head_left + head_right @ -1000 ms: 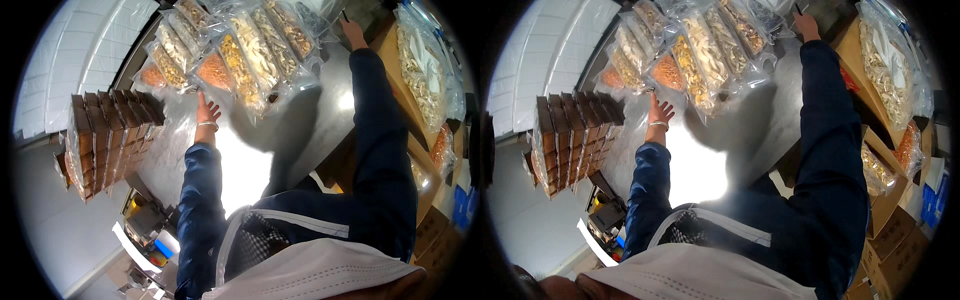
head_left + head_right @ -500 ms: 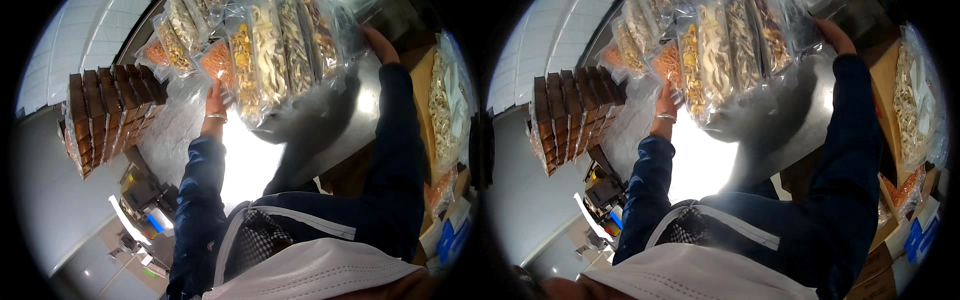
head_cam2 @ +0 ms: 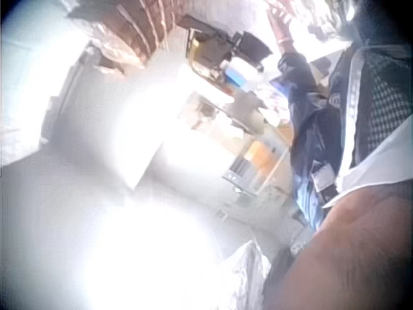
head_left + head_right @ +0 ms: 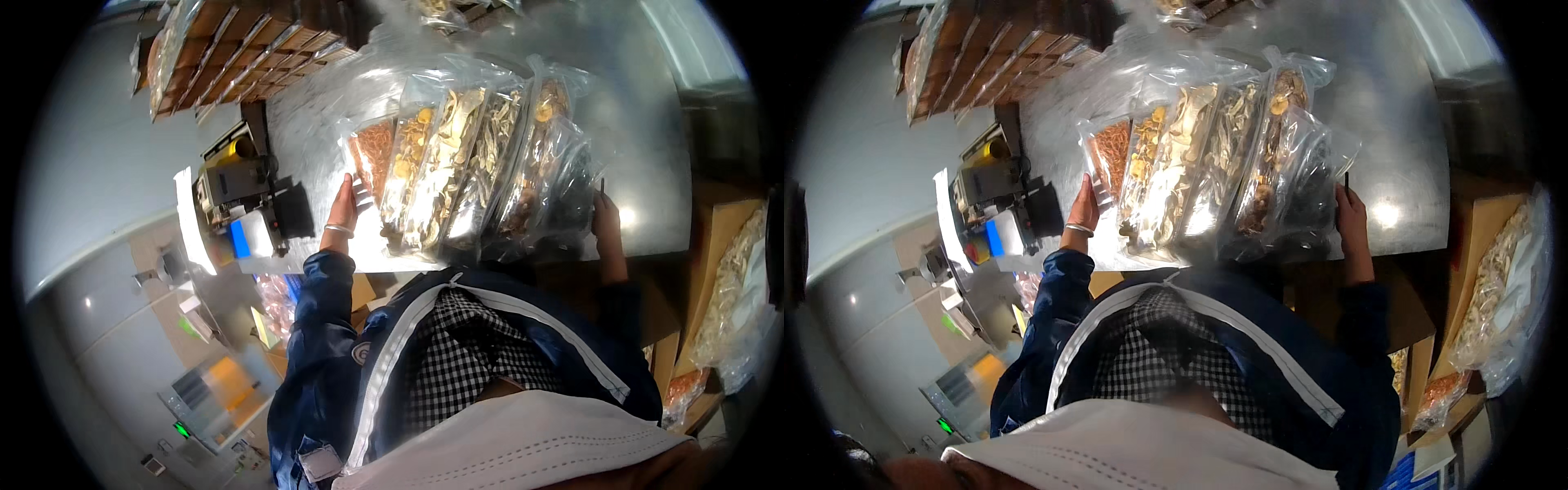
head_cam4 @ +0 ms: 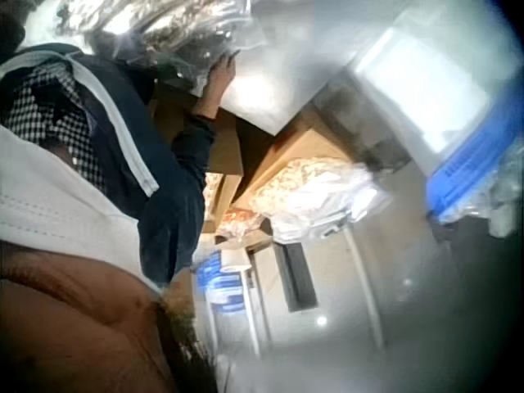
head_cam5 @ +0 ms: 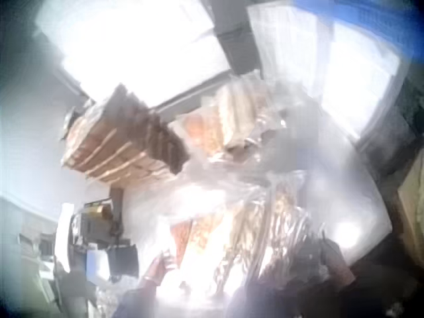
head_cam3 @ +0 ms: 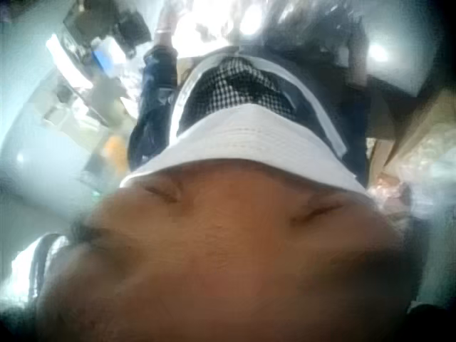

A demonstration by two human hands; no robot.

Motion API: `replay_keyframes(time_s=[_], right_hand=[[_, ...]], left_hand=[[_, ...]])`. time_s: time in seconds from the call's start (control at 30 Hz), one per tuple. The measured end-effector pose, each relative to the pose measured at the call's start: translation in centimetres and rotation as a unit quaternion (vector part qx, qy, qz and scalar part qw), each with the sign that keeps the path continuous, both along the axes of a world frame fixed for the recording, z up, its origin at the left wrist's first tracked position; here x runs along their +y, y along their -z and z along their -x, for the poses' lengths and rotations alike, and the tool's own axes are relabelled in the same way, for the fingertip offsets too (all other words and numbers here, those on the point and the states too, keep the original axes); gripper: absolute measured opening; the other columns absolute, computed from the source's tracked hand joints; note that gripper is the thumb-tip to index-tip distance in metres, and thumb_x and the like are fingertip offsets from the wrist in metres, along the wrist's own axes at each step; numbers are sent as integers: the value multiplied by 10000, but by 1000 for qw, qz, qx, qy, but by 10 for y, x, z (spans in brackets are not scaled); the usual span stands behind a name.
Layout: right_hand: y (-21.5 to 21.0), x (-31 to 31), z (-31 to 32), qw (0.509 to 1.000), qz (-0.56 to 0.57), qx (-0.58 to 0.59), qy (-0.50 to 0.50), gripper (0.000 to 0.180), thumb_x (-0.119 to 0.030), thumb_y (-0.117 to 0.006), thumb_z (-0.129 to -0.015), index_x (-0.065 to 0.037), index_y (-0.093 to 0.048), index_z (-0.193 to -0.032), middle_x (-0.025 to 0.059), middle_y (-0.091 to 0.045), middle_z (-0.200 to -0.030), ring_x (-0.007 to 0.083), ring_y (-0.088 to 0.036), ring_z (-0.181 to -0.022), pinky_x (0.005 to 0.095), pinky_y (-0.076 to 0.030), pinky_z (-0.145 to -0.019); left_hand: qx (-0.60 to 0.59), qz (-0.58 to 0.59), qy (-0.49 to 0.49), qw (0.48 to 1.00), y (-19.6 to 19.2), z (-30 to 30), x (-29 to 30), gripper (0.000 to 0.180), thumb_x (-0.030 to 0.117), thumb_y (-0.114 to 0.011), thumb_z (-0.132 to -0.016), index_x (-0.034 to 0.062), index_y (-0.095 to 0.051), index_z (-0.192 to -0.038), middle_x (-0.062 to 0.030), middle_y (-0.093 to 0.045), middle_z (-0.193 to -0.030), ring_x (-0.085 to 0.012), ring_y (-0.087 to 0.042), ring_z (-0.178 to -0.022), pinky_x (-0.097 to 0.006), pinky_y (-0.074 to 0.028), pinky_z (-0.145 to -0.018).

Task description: The person repeatedly picks up small plastic bags containing dried food items, opens them, and uses a pen to write on the bags. They then place the bags into a stack of aluminum trays on the table. The person continues this process with multiple bags throughout the clip.

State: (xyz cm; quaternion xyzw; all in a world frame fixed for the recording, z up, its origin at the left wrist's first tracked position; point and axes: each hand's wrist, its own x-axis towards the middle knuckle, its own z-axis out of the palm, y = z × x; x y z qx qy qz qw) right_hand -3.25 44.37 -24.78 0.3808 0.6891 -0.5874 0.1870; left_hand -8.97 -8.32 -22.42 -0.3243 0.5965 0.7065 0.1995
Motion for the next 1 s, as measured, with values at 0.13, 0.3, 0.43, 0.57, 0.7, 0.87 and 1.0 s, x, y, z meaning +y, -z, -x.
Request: replay_keyframes(time_s=[0.13,0.3,0.43,0.57,0.7,0.87,1.0], right_hand=[[32,86,33,967,-158,127,-157,302,-250,-491,-995,-6,-628,-1106,149,-615,-843,294,-591,-770,383,-470,-669],[99,127,19,867,-313,281,-267,363,-340,-506,-1007,2,-629,-997,137,-623,-792,326,-592,-729,424,-460,-700],[-10,95,7,886,-395,205,-129,362,-350,-561,-974,-6,-643,-1049,182,-645,-1015,352,-603,-969,434,-466,-829],[-85,61,-22,870,-407,277,-12,316,-261,-612,-958,-2,-656,-1134,130,-673,-1031,257,-632,-958,365,-481,-836],[-129,-51,-36,901,-253,351,3,230,-184,-647,-943,-8,-689,-1084,64,-697,-938,115,-607,-859,280,-477,-785],[-150,-185,-41,971,-19,237,26,268,-275,-668,-915,-15,-709,-968,-18,-567,-698,78,-519,-667,235,-406,-640],[-167,-240,-33,909,26,405,-93,316,-248,-514,-999,-17,-718,-1068,26,-578,-786,101,-533,-783,242,-442,-713]], left_hand=[[54,239,33,969,-3,18,20,831,587,-641,-879,90,-361,-1483,-179,-471,-1415,-288,-470,-1286,-456,-427,-982],[5,263,86,961,-13,53,42,1058,506,-850,-714,-24,-328,-1466,-148,-599,-1147,-157,-580,-790,-307,-488,-608],[-16,169,104,980,-30,57,32,1005,436,-882,-705,-90,-396,-1410,-35,-553,-774,-97,-468,-546,-252,-357,-467],[193,219,143,945,2,77,37,881,438,-878,-705,-87,-487,-1295,-125,-641,-962,-202,-602,-898,-340,-493,-772],[243,244,151,927,3,77,55,786,451,-900,-652,-28,-471,-1103,-193,-638,-1091,-270,-630,-977,-380,-499,-852],[170,235,154,945,1,96,58,1063,383,-950,-561,-45,-344,-1322,-238,-577,-1231,-320,-605,-1099,-411,-501,-912],[262,134,108,950,16,110,43,1175,278,-970,-530,-55,-275,-1417,-210,-543,-1285,-295,-590,-1111,-380,-503,-932]])
